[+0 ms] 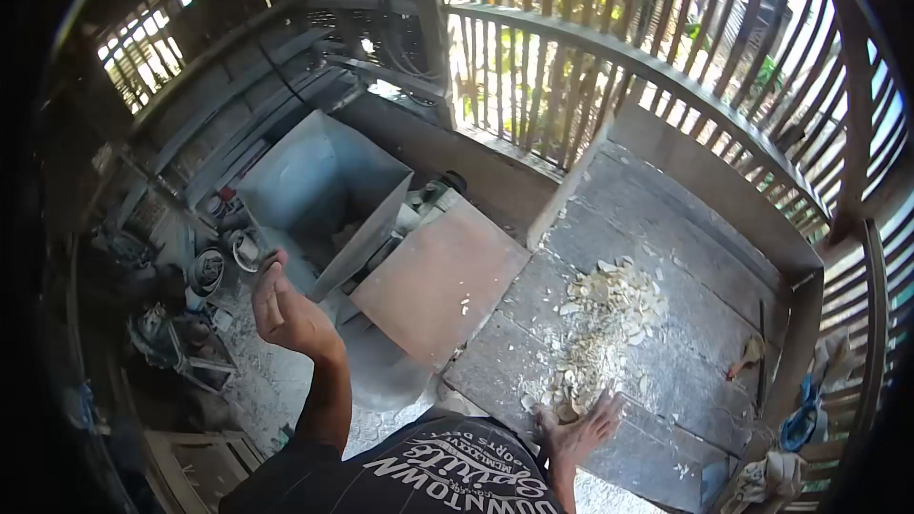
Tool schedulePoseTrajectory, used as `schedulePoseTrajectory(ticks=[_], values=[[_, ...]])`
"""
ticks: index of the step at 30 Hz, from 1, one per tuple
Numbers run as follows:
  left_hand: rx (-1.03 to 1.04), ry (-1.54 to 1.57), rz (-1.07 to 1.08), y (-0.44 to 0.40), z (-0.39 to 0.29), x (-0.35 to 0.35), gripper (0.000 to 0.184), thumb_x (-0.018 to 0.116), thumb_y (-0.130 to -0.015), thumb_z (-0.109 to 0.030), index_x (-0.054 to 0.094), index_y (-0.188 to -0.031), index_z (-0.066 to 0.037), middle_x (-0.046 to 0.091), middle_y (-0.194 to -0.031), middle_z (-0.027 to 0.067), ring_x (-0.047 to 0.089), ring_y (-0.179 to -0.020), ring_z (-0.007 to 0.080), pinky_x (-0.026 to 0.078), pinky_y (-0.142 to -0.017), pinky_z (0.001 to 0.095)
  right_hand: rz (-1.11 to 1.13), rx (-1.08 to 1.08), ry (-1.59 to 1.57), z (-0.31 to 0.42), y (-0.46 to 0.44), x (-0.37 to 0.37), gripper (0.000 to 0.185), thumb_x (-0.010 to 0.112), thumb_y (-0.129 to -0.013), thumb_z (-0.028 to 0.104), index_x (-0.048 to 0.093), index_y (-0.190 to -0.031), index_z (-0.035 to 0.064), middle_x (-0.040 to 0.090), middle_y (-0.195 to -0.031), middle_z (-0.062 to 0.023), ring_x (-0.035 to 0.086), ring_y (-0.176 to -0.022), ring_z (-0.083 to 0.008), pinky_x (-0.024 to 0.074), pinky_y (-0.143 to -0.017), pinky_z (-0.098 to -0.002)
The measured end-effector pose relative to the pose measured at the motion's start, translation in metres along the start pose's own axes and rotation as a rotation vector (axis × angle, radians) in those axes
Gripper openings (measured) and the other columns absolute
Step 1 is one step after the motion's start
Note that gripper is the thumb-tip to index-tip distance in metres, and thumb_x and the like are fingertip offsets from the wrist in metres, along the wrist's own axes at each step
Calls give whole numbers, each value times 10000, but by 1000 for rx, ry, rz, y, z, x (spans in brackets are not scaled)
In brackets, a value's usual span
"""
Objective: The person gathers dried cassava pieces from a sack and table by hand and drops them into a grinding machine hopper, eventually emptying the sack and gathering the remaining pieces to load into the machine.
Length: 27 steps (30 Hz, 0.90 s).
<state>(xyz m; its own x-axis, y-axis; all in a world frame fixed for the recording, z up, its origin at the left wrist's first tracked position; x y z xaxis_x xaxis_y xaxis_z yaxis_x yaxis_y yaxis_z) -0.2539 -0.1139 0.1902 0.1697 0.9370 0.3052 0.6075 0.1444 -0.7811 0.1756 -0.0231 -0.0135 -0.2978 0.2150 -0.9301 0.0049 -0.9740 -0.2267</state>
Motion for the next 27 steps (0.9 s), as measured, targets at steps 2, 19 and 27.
schedulePoseTrajectory(ticks=[2, 19, 27], values=[[-18, -58, -13, 2, 0, -17, 182, 564, -934, -18, 684, -1020, 89, 686, -1102, 223, 665, -1059, 351, 536, -965, 454, 36, 25, 39, -4, -4, 0, 1340, 795, -598, 784, 248, -1609, 98, 249, -1629, -258, 249, -1500, -445, 207, -1200, -609], [-58, -133, 86, 0, 40, -58, 218, 558, -911, -88, 659, -1006, 80, 690, -1011, 208, 651, -1032, 358, 526, -923, 473, -40, 49, -40, -4, -18, 14, 1155, 791, -698, 680, 319, -1587, 112, 330, -1608, -224, 300, -1482, -420, 192, -1212, -574], [64, -286, 109, 3, 50, -51, 288, 496, -950, -114, 628, -1002, 137, 673, -1050, 269, 655, -1011, 389, 516, -942, 502, -90, 415, -74, -69, -8, 7, 785, 597, -968, 524, 386, -1530, 17, 362, -1583, -241, 310, -1472, -414, 187, -1222, -522]])
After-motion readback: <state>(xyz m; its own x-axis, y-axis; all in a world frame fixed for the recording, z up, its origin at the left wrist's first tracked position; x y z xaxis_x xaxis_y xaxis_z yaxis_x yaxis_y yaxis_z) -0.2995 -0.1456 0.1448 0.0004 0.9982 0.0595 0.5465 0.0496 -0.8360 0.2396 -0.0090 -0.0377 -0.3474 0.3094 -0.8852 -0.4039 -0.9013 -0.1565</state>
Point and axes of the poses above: each hand's wrist, its own y-axis away from the middle knuckle, its own x-axis out of the palm, z = x × y, the point moved 5 cm from there along -y, towards the middle knuckle
